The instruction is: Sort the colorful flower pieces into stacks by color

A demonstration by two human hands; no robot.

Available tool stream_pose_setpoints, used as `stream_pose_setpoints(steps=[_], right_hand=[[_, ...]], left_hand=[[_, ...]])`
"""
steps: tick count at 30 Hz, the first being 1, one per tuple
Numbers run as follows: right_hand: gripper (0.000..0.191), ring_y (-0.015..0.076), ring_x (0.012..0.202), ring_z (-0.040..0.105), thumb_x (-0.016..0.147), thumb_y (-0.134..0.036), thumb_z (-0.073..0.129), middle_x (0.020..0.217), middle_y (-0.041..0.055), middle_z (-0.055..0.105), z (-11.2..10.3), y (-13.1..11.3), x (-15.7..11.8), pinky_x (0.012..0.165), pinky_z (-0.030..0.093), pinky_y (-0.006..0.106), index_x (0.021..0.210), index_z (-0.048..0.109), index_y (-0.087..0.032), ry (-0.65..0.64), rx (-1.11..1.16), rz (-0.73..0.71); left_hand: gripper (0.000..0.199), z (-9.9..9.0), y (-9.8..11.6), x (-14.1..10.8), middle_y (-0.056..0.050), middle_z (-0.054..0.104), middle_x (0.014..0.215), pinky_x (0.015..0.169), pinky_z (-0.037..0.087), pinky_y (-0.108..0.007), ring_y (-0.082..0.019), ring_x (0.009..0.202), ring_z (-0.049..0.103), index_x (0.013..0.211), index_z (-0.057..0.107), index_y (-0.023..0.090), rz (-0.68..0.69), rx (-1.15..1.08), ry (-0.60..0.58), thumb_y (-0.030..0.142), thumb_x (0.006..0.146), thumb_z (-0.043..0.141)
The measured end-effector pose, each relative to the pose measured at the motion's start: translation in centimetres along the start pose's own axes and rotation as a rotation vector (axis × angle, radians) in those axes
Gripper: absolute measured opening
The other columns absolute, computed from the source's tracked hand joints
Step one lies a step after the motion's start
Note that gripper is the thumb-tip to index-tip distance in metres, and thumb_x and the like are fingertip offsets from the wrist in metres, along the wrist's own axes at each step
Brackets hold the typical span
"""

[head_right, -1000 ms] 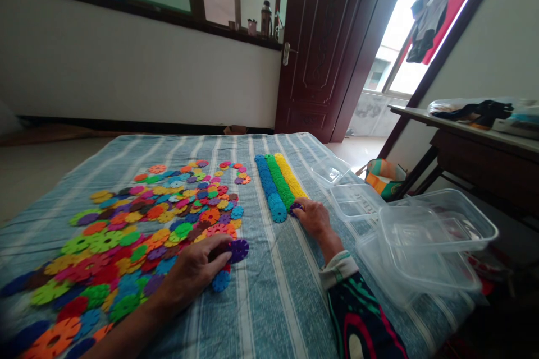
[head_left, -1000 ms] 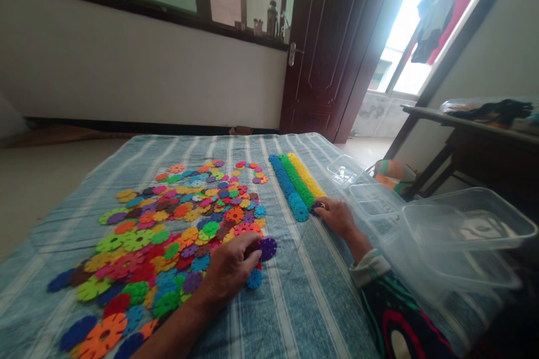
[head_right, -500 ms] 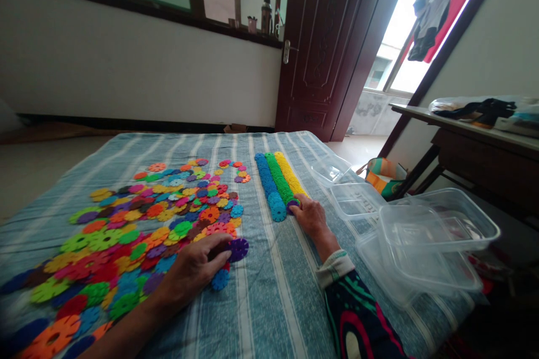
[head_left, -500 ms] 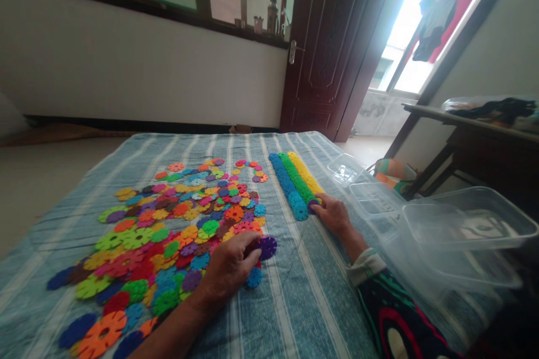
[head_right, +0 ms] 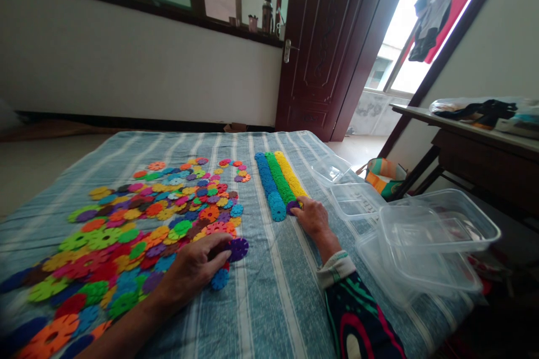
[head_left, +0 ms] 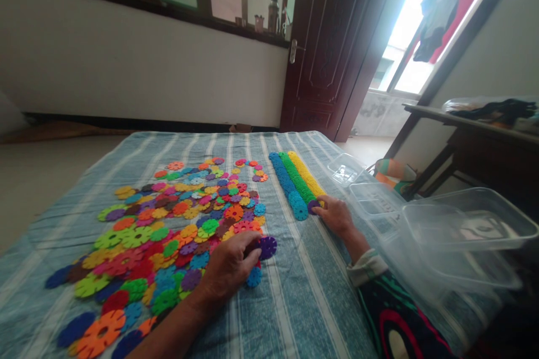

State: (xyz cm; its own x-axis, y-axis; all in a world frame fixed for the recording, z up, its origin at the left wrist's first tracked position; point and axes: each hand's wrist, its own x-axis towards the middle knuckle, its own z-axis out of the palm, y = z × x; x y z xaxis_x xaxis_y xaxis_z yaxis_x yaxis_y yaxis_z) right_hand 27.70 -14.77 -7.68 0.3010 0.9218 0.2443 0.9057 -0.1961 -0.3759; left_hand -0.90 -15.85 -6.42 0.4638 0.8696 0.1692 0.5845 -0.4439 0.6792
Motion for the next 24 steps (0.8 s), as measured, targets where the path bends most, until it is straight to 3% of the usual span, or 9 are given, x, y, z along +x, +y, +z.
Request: stream_pose_setpoints(steps=[12, 17, 21, 24], right_hand=[[0.032, 0.0154, 0.064, 0.059, 0.077, -0.038, 0.063, 0.072, 0.0004, 0.068, 0.3, 0.6, -0.1, 0.059, 0.037, 0.025, 0.105, 0.07, -0.024, 0.038, 0.11, 0.013], [0.023, 0.015, 0.059, 0.056, 0.076, -0.038, 0.061, 0.063, -0.0002, 0.064, -0.1, -0.4, -1.1, 0.06, 0.04, 0.026, 0.089, 0.073, -0.022, 0.098, 0.31, 0.005], [0.019, 0.0117, 0.048, 0.049, 0.074, -0.039, 0.064, 0.052, -0.0041, 0.055, 0.1, -3.3, -3.0, 0.053, 0.038, 0.025, 0.081, 0.071, -0.022, -0.081, 0.61, -0.162], [0.016, 0.0108, 0.046, 0.045, 0.073, -0.036, 0.069, 0.05, -0.005, 0.052, 0.7, -5.6, -4.6, 0.051, 0.034, 0.025, 0.083, 0.072, -0.023, -0.222, 0.648, -0.298]], left_hand=[[0.018, 0.0, 0.1, 0.0, -0.005, 0.072, 0.092, 0.078, 0.049, -0.029, -0.02, 0.086, 0.064, 0.085, 0.069, 0.02, 0.004, -0.019, 0.016, 0.026, 0.076, 0.054], [0.022, 0.0, 0.0, -0.1, -0.003, 0.071, 0.09, 0.077, 0.049, -0.028, -0.019, 0.084, 0.064, 0.09, 0.069, 0.021, 0.016, -0.047, -0.005, 0.026, 0.078, 0.052], [0.023, 0.1, 0.1, -0.2, -0.003, 0.071, 0.089, 0.077, 0.049, -0.028, -0.019, 0.083, 0.063, 0.092, 0.069, 0.021, 0.01, -0.047, -0.012, 0.026, 0.078, 0.052], [0.022, 0.2, 0.1, -0.2, -0.003, 0.071, 0.087, 0.075, 0.048, -0.028, -0.018, 0.081, 0.063, 0.092, 0.068, 0.02, 0.01, -0.062, -0.004, 0.026, 0.078, 0.052]])
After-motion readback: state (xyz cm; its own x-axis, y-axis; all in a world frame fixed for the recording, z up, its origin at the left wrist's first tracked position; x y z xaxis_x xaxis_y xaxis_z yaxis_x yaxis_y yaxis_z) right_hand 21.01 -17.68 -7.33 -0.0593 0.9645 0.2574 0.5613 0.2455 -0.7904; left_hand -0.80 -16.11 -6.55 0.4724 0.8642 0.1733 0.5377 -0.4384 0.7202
